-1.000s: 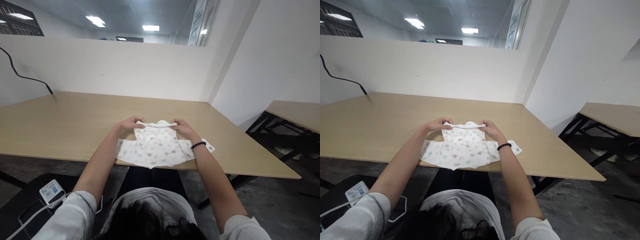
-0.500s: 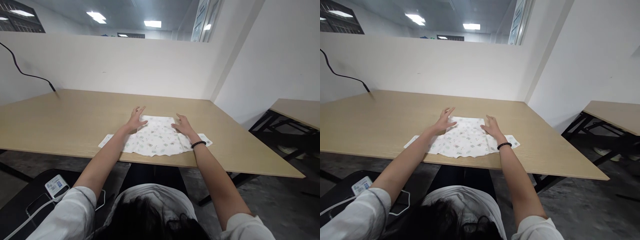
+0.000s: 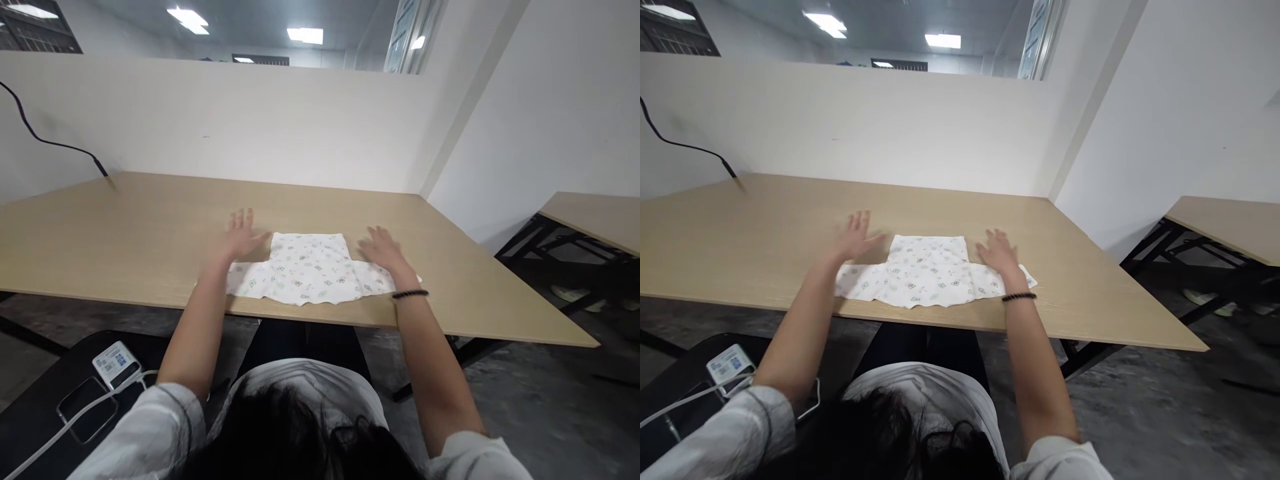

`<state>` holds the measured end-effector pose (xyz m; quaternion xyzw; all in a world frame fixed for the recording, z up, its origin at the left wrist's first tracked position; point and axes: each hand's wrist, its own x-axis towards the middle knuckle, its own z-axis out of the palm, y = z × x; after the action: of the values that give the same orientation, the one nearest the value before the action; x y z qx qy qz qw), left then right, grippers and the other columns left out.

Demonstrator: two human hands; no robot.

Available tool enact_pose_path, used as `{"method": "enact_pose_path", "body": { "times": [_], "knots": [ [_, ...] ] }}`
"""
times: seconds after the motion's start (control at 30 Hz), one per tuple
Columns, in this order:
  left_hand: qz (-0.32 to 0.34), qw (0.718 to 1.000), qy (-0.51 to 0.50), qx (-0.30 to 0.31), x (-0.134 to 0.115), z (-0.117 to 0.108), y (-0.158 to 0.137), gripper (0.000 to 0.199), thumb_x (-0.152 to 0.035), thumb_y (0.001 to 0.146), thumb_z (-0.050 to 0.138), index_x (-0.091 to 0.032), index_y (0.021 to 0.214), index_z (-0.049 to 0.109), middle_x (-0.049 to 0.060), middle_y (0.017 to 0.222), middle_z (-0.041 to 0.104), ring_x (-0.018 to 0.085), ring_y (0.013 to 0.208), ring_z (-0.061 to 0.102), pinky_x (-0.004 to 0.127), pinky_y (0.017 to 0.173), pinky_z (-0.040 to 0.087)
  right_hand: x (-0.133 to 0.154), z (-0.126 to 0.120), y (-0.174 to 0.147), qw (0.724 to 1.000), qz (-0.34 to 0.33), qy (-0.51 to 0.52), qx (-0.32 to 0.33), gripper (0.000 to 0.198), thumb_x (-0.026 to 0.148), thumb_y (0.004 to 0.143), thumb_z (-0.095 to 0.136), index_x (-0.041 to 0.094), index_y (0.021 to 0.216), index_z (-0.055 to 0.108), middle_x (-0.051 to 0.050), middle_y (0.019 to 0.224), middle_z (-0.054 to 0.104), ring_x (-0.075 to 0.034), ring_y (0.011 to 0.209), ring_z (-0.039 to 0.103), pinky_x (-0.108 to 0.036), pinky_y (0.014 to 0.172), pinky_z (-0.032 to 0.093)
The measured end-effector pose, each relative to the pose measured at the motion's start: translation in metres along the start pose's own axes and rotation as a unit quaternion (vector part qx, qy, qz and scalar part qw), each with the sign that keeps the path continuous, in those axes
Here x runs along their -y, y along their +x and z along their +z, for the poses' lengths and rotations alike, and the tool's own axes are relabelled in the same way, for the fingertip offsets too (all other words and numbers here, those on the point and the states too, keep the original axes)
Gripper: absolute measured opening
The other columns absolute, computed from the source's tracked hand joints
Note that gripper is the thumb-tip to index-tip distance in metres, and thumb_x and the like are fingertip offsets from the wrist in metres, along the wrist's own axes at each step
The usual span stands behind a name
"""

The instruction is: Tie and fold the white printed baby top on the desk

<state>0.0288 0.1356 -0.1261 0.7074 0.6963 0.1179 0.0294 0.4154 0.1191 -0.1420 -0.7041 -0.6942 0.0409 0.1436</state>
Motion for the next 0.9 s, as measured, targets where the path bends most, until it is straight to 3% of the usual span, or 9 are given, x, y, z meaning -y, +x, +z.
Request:
{"method": "enact_pose_path", "body": {
  "times": [0.13, 0.2, 0.33, 0.47, 0.57, 0.63, 0.7, 0.77, 0.9],
  "knots": [
    [-0.182, 0.982, -0.008, 0.060, 0.051, -0.004, -0.059, 0.091, -0.075, 0.081, 0.038, -0.010, 0.146, 0.041, 0.025, 0.153, 0.032, 0.047, 0.144, 0.025, 0.069, 0.113, 0.026, -0.055, -0.009, -0.049, 0.983, 0.185, -0.003, -0.008, 0.065, 0.060, 0.087, 0.059, 0.009, 0.128, 0.059, -0.026, 0.130, 0.054, -0.043, 0.126, 0.046, -0.058, 0.102, 0.038],
    [-0.207, 0.978, -0.008, 0.035, 0.060, 0.004, -0.082, 0.083, -0.072, 0.081, 0.039, -0.010, 0.136, 0.051, 0.027, 0.148, 0.039, 0.049, 0.140, 0.030, 0.072, 0.111, 0.027, -0.069, -0.002, -0.067, 0.977, 0.207, -0.007, -0.043, 0.054, 0.054, 0.085, 0.063, 0.010, 0.116, 0.064, -0.026, 0.122, 0.057, -0.044, 0.120, 0.048, -0.058, 0.097, 0.040],
    [-0.188, 0.982, -0.021, 0.005, 0.053, 0.009, -0.094, 0.056, -0.052, 0.087, 0.037, -0.011, 0.119, 0.057, 0.027, 0.133, 0.051, 0.045, 0.128, 0.046, 0.062, 0.106, 0.038, -0.046, 0.001, -0.073, 0.972, 0.173, 0.086, -0.132, 0.030, 0.038, 0.086, 0.057, 0.012, 0.100, 0.063, -0.021, 0.104, 0.063, -0.036, 0.103, 0.058, -0.048, 0.089, 0.046],
    [-0.172, 0.978, -0.113, -0.032, 0.041, -0.007, -0.079, 0.042, -0.048, 0.088, 0.040, -0.014, 0.109, 0.053, 0.021, 0.107, 0.064, 0.039, 0.106, 0.061, 0.050, 0.091, 0.050, 0.025, -0.017, -0.071, 0.917, 0.082, 0.329, -0.210, 0.035, 0.046, 0.086, 0.059, 0.016, 0.103, 0.056, -0.013, 0.098, 0.065, -0.026, 0.088, 0.063, -0.037, 0.079, 0.051],
    [-0.158, 0.950, -0.233, -0.133, 0.029, -0.022, -0.071, 0.041, -0.048, 0.082, 0.056, -0.020, 0.110, 0.048, 0.013, 0.102, 0.066, 0.031, 0.094, 0.065, 0.041, 0.082, 0.052, 0.072, -0.031, -0.083, 0.874, -0.126, 0.465, -0.063, 0.061, 0.051, 0.085, 0.067, 0.021, 0.132, 0.042, -0.010, 0.110, 0.065, -0.024, 0.097, 0.065, -0.035, 0.082, 0.054],
    [-0.119, 0.920, -0.338, -0.161, 0.016, -0.031, -0.071, 0.046, -0.046, 0.078, 0.064, -0.022, 0.113, 0.044, 0.008, 0.097, 0.067, 0.025, 0.084, 0.066, 0.033, 0.072, 0.053, 0.084, -0.039, -0.092, 0.860, -0.189, 0.475, -0.013, 0.085, 0.053, 0.082, 0.073, 0.025, 0.147, 0.026, -0.010, 0.117, 0.063, -0.024, 0.106, 0.064, -0.038, 0.091, 0.053],
    [-0.070, 0.887, -0.427, -0.161, 0.000, -0.037, -0.073, 0.053, -0.045, 0.076, 0.068, -0.024, 0.117, 0.042, 0.004, 0.092, 0.067, 0.020, 0.074, 0.066, 0.027, 0.063, 0.051, 0.081, -0.044, -0.098, 0.862, -0.173, 0.473, -0.056, 0.086, 0.057, 0.088, 0.066, 0.025, 0.151, 0.018, -0.011, 0.120, 0.063, -0.024, 0.110, 0.062, -0.039, 0.097, 0.050],
    [-0.022, 0.870, -0.467, -0.156, -0.020, -0.040, -0.076, 0.054, -0.043, 0.076, 0.069, -0.024, 0.119, 0.041, 0.001, 0.088, 0.066, 0.018, 0.070, 0.066, 0.024, 0.060, 0.049, 0.069, -0.045, -0.100, 0.872, -0.125, 0.457, -0.122, 0.071, 0.058, 0.097, 0.051, 0.023, 0.150, 0.021, -0.012, 0.118, 0.063, -0.025, 0.112, 0.062, -0.039, 0.098, 0.048],
    [0.063, 0.873, -0.461, -0.148, -0.054, -0.039, -0.080, 0.046, -0.043, 0.080, 0.065, -0.026, 0.118, 0.045, 0.000, 0.087, 0.066, 0.015, 0.066, 0.064, 0.024, 0.060, 0.047, 0.057, -0.026, -0.096, 0.925, -0.104, 0.346, -0.119, 0.053, 0.051, 0.096, 0.055, 0.022, 0.139, 0.042, -0.010, 0.112, 0.065, -0.025, 0.105, 0.062, -0.037, 0.091, 0.048]
  ]
}}
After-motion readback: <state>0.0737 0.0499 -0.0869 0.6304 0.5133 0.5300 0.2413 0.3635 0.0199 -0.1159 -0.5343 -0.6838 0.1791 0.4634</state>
